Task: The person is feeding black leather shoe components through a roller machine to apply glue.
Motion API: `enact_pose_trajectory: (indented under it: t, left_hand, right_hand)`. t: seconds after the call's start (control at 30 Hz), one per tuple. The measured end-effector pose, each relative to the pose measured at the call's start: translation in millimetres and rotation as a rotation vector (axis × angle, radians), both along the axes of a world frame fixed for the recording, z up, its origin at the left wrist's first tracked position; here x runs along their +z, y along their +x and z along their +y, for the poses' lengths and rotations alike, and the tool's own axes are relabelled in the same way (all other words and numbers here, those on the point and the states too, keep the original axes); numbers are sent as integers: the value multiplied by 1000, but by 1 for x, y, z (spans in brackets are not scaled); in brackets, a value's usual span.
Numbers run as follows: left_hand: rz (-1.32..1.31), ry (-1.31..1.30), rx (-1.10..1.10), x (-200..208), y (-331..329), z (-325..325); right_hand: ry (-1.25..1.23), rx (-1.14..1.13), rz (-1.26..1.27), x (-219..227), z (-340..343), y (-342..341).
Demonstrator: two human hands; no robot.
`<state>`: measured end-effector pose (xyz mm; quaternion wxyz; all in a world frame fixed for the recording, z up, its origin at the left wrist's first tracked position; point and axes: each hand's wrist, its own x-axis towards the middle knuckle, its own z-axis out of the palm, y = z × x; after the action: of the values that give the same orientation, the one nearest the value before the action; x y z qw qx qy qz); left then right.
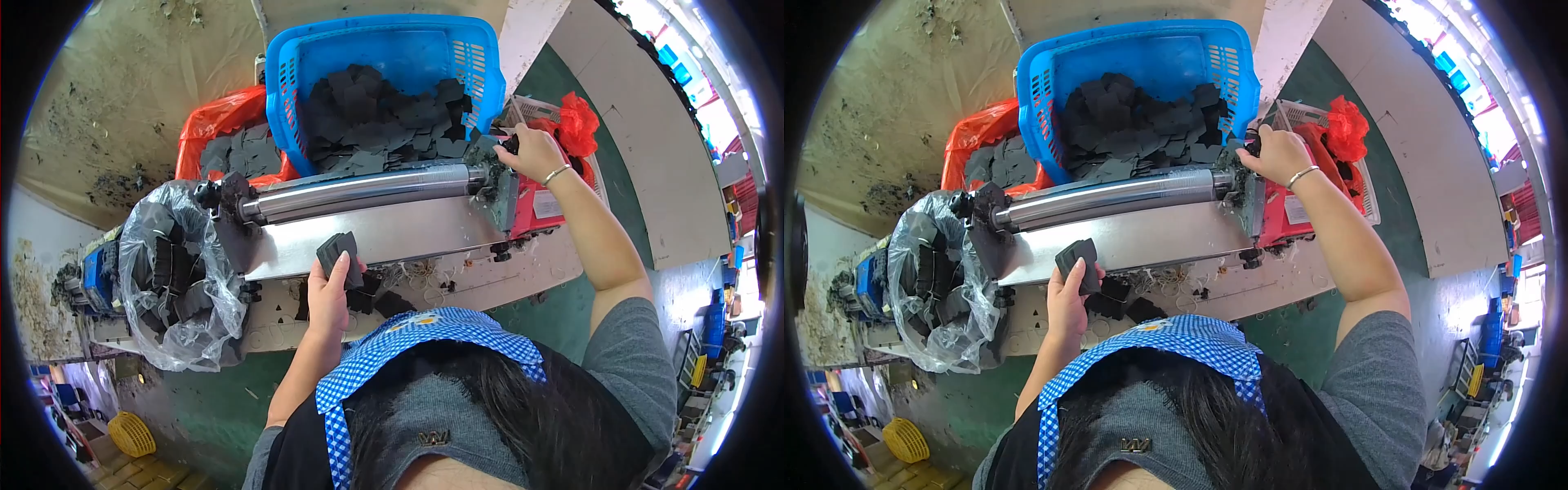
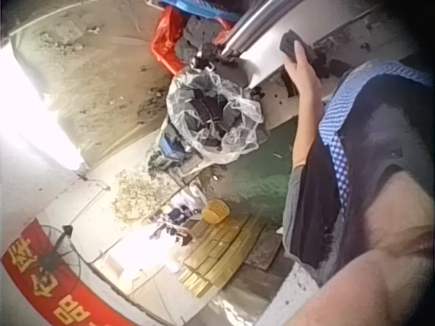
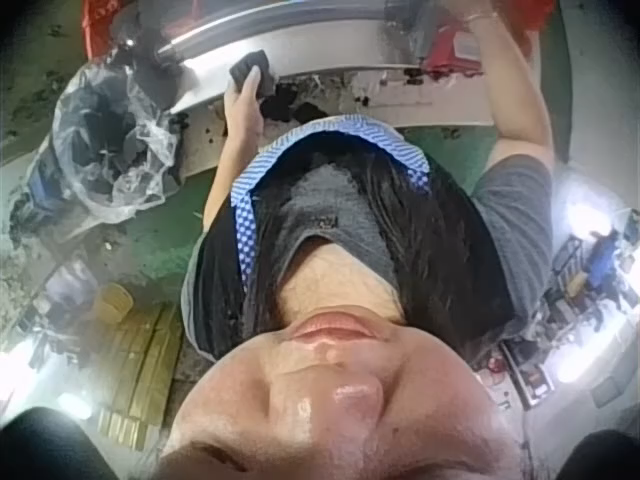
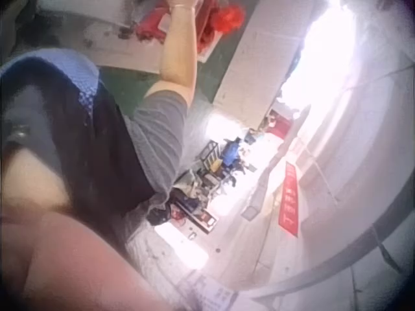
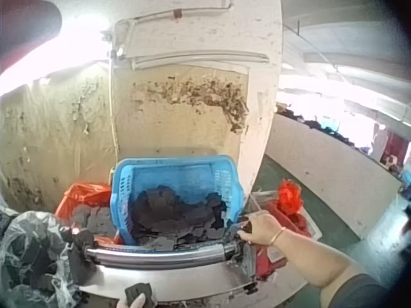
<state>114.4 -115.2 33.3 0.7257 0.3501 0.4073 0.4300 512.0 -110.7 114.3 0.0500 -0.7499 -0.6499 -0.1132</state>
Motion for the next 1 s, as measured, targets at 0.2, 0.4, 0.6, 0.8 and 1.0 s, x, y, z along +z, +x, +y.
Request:
enact_pose_trajectory:
  t: [0.2,0.4,0.6,0.8,1.0]
  left_hand:
    - [11,40,-2,-3,6,-2]
    - [14,17,46,-8,-1,-4]
    - [-13,7,59,-4,3,8]
    - [-40,-28,83,-4,18,20]
    - [-32,-27,63,7,36,32]
  right_hand:
    - [164,-273,-66,-17,7,-10]
    - [282,-455,-84,-8,7,-90]
    - [245,433,246,-81,53,-189]
    - [317,193,248,-113,79,-165]
    - [352,228,228,-110,67,-135]
